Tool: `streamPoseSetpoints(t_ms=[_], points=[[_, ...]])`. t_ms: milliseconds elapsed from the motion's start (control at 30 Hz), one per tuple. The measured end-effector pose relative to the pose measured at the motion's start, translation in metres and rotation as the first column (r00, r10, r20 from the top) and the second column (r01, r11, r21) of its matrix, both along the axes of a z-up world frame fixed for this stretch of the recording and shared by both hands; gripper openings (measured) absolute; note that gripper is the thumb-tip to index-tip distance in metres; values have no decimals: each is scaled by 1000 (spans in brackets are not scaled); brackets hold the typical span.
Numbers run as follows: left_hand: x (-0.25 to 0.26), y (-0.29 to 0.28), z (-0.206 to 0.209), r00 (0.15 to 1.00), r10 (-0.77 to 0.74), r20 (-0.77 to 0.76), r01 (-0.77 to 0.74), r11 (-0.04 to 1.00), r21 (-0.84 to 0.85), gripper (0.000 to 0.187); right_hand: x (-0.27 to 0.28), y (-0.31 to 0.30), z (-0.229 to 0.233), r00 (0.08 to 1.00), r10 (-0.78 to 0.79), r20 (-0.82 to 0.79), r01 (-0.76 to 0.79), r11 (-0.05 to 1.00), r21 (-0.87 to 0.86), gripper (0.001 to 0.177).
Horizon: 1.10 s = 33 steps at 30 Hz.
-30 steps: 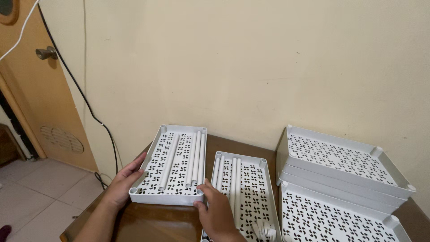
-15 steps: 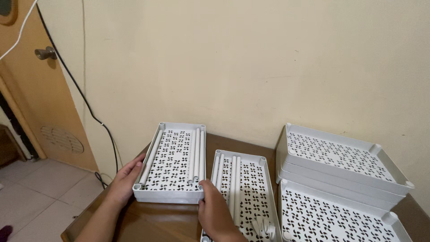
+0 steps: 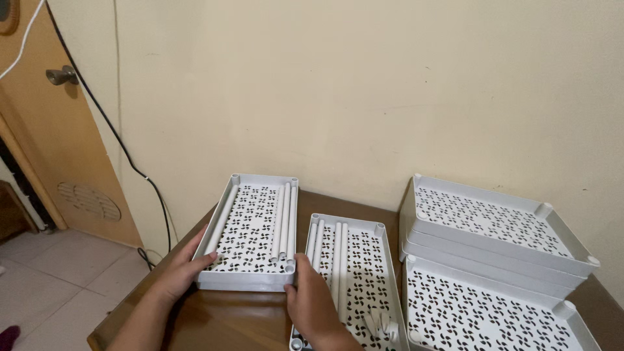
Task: The person assembles white plastic trays by inserting cylindrical rods into corner holes and stacking the trays on a wooden table. The person handles the trays and rods by hand, arranging them into two neat stacks.
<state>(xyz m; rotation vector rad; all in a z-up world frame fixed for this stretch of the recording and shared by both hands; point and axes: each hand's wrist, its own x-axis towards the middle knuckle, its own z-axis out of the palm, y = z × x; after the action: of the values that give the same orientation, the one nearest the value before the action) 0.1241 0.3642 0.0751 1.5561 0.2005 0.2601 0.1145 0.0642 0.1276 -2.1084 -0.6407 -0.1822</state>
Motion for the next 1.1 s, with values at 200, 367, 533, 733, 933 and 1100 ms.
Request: streamPoseSetpoints(t_ms=[200, 367, 533, 733, 933, 1100], points=[[6, 12, -16, 999, 17, 39, -16, 1000, -21, 80, 2, -1, -9, 989, 34, 144, -49, 994, 95, 41], [13, 16, -24, 997, 24, 70, -23, 1000, -14, 79, 4, -3, -14, 997, 37, 68, -44, 993, 106, 39], [1, 11, -18, 991, -70, 111, 51, 985, 167, 109, 7, 1, -15, 971, -58, 232, 65, 998, -21, 51], [-14, -4, 7, 996, -83, -39, 89, 977, 196, 132, 11, -3, -14, 999, -39, 3, 39, 999, 30, 45], [-26, -10, 17, 995, -80, -55, 92, 958, 272, 125, 21, -6, -22, 996, -30, 89, 24, 997, 73, 41], [-25, -11, 19, 989, -78, -127, 110, 956, 273, 125, 18, -10, -24, 994, -31, 103, 25, 998, 58, 61]])
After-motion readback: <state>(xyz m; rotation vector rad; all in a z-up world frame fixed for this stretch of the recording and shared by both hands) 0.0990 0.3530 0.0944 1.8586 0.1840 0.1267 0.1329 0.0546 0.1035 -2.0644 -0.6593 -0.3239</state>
